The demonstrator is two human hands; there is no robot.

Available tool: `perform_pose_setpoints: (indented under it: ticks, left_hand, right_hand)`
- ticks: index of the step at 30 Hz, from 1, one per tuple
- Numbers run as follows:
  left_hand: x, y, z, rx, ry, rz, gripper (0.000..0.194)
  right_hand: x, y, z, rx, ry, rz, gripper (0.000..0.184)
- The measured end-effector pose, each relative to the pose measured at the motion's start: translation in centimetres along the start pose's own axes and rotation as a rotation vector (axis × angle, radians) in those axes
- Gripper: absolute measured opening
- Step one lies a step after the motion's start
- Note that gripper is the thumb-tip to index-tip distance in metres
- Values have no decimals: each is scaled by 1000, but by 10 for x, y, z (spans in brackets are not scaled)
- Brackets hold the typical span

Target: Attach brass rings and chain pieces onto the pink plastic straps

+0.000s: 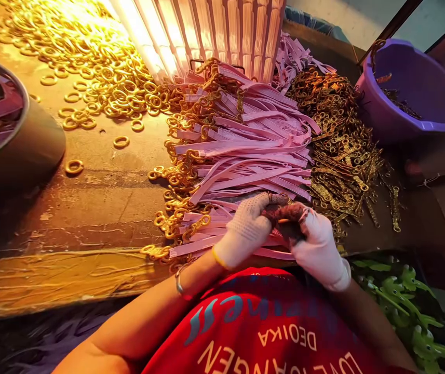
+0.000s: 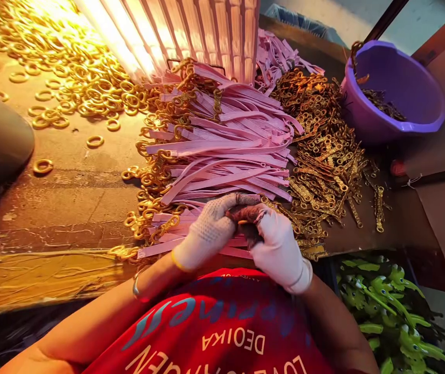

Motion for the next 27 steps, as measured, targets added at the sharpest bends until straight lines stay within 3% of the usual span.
perform_pose_setpoints:
  ticks: [2, 4, 8, 11, 14, 20, 23, 27]
  left_hand:
    - [-7, -6, 29, -166, -112, -113, 21]
    - [8, -9, 43, -193, 49, -13, 23]
    - [38, 7, 17, -15, 618, 353, 24]
    - [40, 24, -6, 59, 751, 451, 33]
    - [36, 28, -17, 86, 668, 362, 31]
    - [20, 26, -14, 94, 359, 196, 28]
    - [23, 30, -12, 132, 201, 215, 26]
    - [29, 35, -14, 215, 46, 252, 19]
  right_hand:
    - [8, 7, 5, 12, -179, -104, 8]
    - [5, 10, 15, -62, -337, -230, 6]
    - [-34, 0, 12, -130, -544, -463, 24]
    - [-61, -9, -2, -98, -568, -480, 26]
    - [-64, -13, -5, -103, -391, -337, 21]
    - [-36, -6, -4, -119, 169, -78, 29]
    - [-32, -3, -15, 17, 516, -42, 35]
    - [-39, 6, -37, 350, 912, -23, 19]
Point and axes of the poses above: each hand's wrist, its own y-axis away from the middle knuckle, its own z-axis out of the back of the hand, x = y × z, the point moved 10 cm from there along -y, towards the middle knuckle, and after that the axes turned 10 degrees about -z, right-handed, at the moved point
